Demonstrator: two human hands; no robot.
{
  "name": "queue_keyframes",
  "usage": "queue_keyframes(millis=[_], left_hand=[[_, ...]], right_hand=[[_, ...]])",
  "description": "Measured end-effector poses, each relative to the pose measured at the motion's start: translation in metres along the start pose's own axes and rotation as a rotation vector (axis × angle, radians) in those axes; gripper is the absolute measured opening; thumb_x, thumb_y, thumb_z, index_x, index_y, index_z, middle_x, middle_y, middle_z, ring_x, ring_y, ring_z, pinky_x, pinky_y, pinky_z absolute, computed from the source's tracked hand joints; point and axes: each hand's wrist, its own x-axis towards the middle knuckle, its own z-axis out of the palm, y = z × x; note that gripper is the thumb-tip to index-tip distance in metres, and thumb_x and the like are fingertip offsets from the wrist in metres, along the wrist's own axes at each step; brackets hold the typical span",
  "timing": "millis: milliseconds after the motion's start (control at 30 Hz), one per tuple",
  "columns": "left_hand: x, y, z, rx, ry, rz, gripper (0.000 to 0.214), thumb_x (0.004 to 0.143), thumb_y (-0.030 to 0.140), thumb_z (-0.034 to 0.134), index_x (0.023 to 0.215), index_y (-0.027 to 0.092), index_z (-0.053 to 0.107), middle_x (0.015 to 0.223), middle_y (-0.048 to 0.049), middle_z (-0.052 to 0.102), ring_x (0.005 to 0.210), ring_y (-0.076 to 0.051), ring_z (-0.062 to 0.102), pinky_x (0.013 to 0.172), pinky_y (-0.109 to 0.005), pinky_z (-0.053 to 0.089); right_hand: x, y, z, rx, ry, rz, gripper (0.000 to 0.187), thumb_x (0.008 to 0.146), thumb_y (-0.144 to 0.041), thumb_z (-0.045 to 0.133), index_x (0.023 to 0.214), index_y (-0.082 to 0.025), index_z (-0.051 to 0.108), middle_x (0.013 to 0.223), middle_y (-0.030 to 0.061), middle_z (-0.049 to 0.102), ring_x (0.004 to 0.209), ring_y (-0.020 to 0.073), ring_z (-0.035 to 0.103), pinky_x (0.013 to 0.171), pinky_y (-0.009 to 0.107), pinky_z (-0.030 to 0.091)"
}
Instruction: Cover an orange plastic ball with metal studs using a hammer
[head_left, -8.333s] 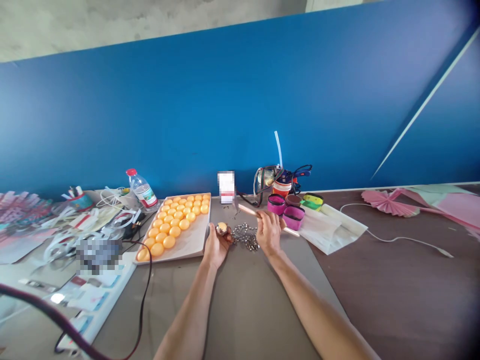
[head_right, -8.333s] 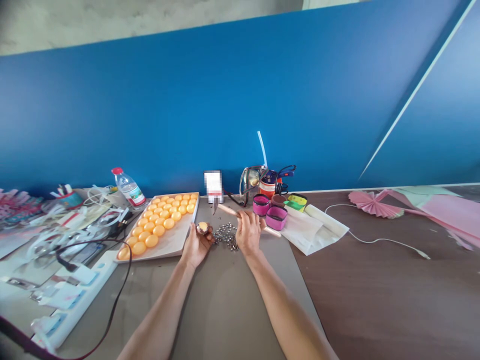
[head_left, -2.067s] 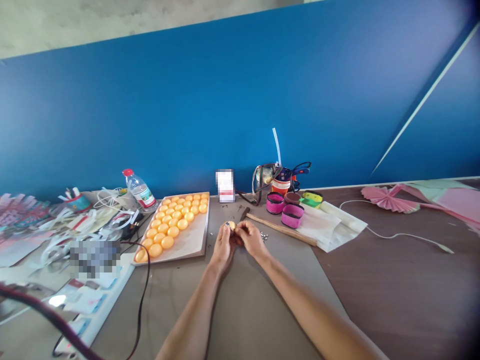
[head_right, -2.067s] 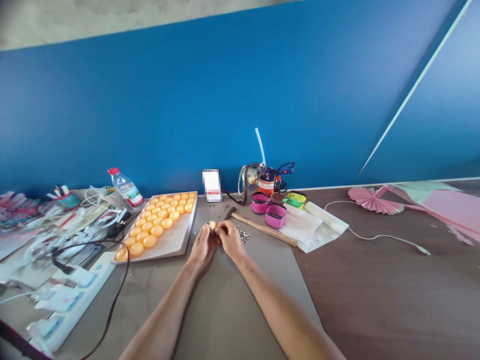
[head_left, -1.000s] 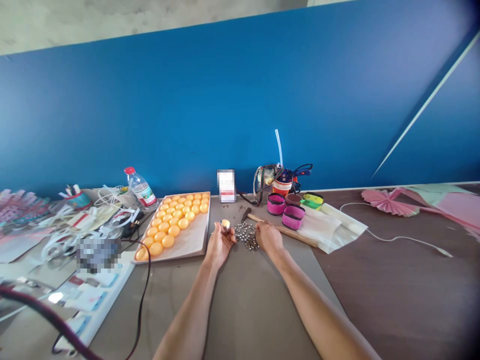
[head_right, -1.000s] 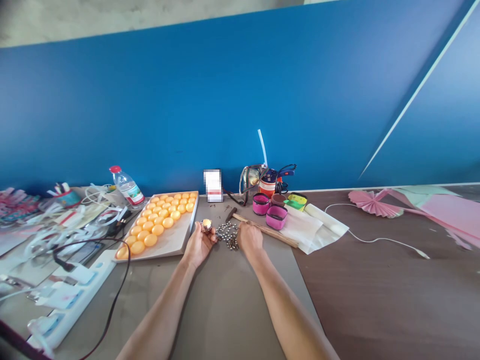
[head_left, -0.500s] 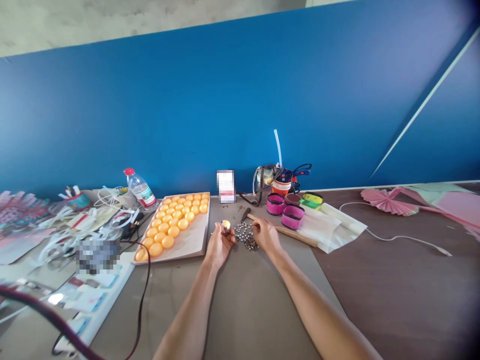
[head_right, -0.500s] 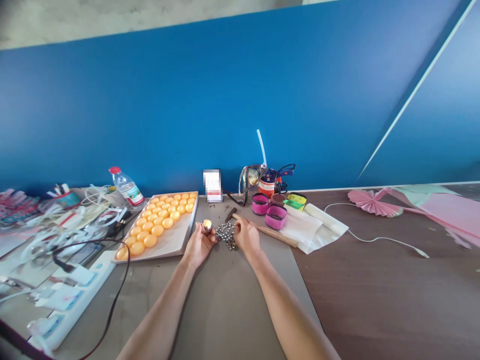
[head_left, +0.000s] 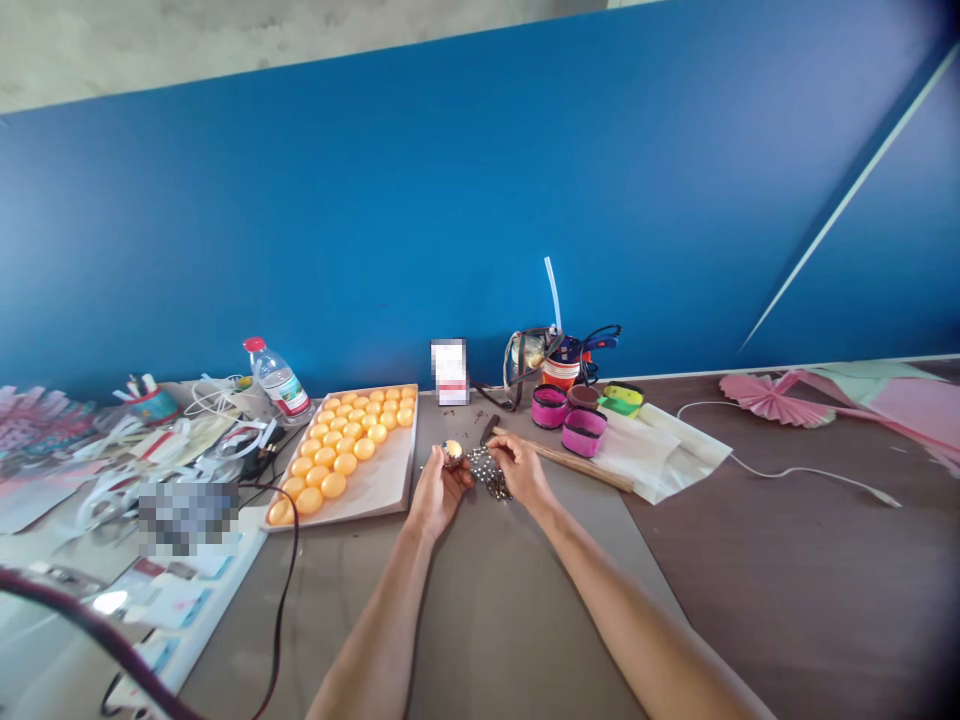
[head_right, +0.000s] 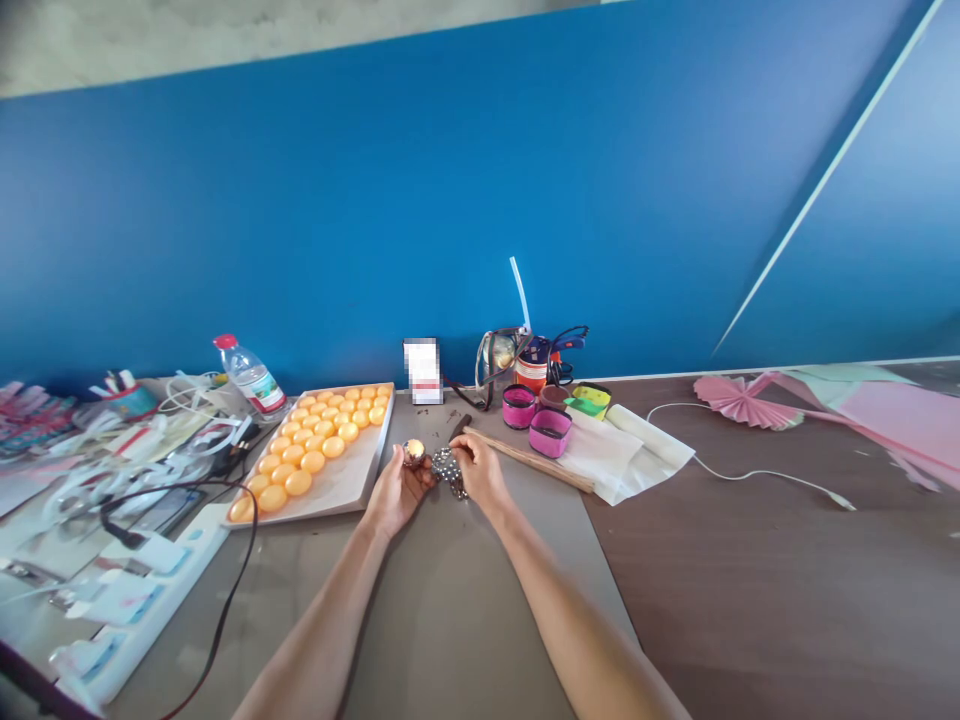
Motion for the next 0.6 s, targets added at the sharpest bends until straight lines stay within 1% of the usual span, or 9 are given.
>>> queue_keyframes(millis=[100,167,333,467,600], left_hand=[[0.0,0.0,0.0,0.001,-0.022,-0.013,0.034,0.079,0.048,0.054,0.081,0.014,0.055,0.068,-0.0042,0.059,0.055,-0.013,0.054,0.056,-0.024,0.043],[0.0,-0.001,0.0,0.005,-0.049,-0.011,0.035,0.079,0.049,0.054,0.081,0.014,0.056,0.07,-0.005,0.06,0.058,-0.013,0.055,0.058,-0.025,0.043],[-0.002,-0.001,0.004,0.011,-0.105,-0.015,0.034,0.08,0.047,0.054,0.08,0.013,0.057,0.072,-0.0062,0.06,0.063,-0.015,0.056,0.061,-0.027,0.044],[-0.002,-0.001,0.004,0.01,-0.075,-0.023,0.032,0.077,0.045,0.059,0.082,0.013,0.056,0.072,-0.0042,0.059,0.059,-0.014,0.054,0.057,-0.026,0.043],[-0.003,-0.002,0.004,0.02,-0.058,-0.026,0.031,0.076,0.044,0.061,0.083,0.013,0.056,0.072,-0.0031,0.057,0.056,-0.012,0.052,0.054,-0.025,0.042]], right_hand=[[-0.005,-0.01,0.006,0.152,-0.128,0.113,0.015,0.067,-0.029,0.053,0.074,-0.018,0.059,0.057,-0.0036,0.054,0.052,0.0103,0.048,0.054,0.023,0.039],[-0.008,-0.015,0.01,0.241,-0.175,0.155,0.016,0.066,-0.03,0.055,0.075,-0.017,0.06,0.055,-0.0043,0.053,0.051,0.0093,0.047,0.052,0.022,0.038],[-0.013,-0.02,0.017,0.401,-0.18,0.184,0.019,0.065,-0.03,0.057,0.08,-0.019,0.056,0.06,-0.0045,0.056,0.051,0.0087,0.048,0.053,0.023,0.039],[-0.014,-0.026,0.017,0.38,-0.174,0.197,0.013,0.064,-0.029,0.058,0.071,-0.019,0.054,0.056,-0.0051,0.054,0.05,0.0089,0.047,0.051,0.023,0.038],[-0.016,-0.032,0.016,0.398,-0.202,0.212,0.012,0.065,-0.029,0.056,0.07,-0.02,0.052,0.051,-0.0062,0.052,0.047,0.0094,0.048,0.05,0.023,0.036]])
